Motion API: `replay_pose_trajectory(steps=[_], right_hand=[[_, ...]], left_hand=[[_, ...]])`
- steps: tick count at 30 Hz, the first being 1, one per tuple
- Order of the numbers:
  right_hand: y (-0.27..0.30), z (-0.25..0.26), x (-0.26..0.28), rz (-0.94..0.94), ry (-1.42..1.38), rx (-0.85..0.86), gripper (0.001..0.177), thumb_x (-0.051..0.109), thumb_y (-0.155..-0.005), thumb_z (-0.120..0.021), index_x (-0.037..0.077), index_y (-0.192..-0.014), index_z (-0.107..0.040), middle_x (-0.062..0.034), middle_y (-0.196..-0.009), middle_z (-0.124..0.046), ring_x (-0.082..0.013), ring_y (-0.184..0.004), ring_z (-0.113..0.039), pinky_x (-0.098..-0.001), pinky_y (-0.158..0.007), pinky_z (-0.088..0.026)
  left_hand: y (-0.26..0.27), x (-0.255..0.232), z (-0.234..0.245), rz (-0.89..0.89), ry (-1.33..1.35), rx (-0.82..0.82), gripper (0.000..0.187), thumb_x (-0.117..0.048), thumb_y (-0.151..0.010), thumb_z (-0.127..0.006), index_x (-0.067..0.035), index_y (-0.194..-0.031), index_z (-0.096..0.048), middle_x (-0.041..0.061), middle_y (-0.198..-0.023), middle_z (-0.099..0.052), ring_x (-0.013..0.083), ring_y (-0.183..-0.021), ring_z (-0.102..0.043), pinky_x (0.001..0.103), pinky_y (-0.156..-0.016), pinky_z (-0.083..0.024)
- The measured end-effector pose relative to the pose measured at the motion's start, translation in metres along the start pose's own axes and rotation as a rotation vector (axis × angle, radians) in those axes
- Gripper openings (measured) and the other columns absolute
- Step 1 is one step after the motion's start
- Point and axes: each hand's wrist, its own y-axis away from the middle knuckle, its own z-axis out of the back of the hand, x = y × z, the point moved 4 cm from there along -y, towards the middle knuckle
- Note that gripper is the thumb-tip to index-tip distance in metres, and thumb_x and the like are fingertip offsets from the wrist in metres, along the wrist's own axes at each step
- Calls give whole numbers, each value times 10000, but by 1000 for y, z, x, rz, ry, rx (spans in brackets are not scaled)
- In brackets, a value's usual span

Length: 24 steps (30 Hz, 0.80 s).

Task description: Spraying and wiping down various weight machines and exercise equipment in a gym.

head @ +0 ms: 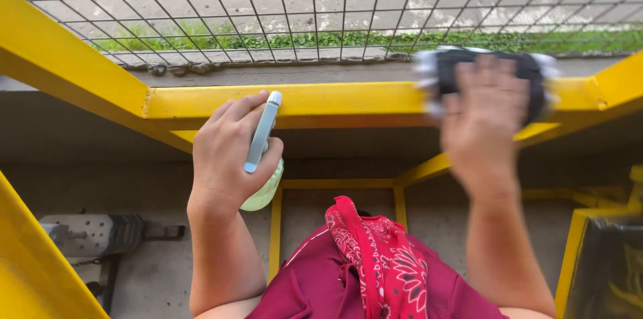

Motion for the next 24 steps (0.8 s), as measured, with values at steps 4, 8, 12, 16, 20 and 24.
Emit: replay_pose_trajectory(steps=[4,8,12,16,20,24], right_hand=[[4,16,134,294,-402,29,560,193,-961,-638,27,-1488,-544,-220,-1594,-461,-408,-1536,-361,-559,-1276,-203],[25,2,182,570,-360,65,641,197,-913,-671,99,-1527,-520,-190,-1639,-418,-364,-1546,-347,-510,-1272,-223],[20,-1,137,530,-312,54,608,218,-983,-661,51,-1547,-507,-154,-1630,-462,-342,-1545,-389,-503,-1279,-240],[21,8,29,309,-205,-180,437,277,-1087,-547,53,-1462,-555,-182,-1501,-552,-394,-1453,-467,-537,-1263,-267],[37,14,-73,100,-42,-332,350,215,-1171,-444,27,-1440,-564,-202,-1498,-559,-410,-1483,-461,-581,-1290,-226],[39,7,-68,62,-61,-304,356,153,-1144,-391,-24,-1421,-529,-222,-1574,-536,-425,-1563,-410,-598,-1327,-183]], left_hand=[[5,3,2,1,47,-9,433,-179,-792,-680,4,-1182,-714,126,-1260,-708,351,-1098,-661,429,-947,-522],[11,6,6,-11,109,-87,419,-177,-791,-686,-8,-1174,-715,142,-1244,-708,356,-1110,-665,422,-958,-523],[13,14,3,80,147,-77,425,-175,-817,-674,-19,-1210,-716,124,-1224,-718,353,-1089,-669,424,-952,-529],[19,15,-2,16,124,-106,438,-161,-805,-672,-10,-1215,-709,133,-1326,-696,386,-1177,-651,438,-1035,-502],[20,11,-5,23,119,-114,437,-166,-816,-678,-7,-1222,-709,139,-1329,-687,386,-1187,-651,439,-1097,-479],[14,1,-1,18,96,-120,419,-167,-821,-688,-17,-1211,-713,127,-1309,-703,375,-1129,-664,439,-1092,-496]])
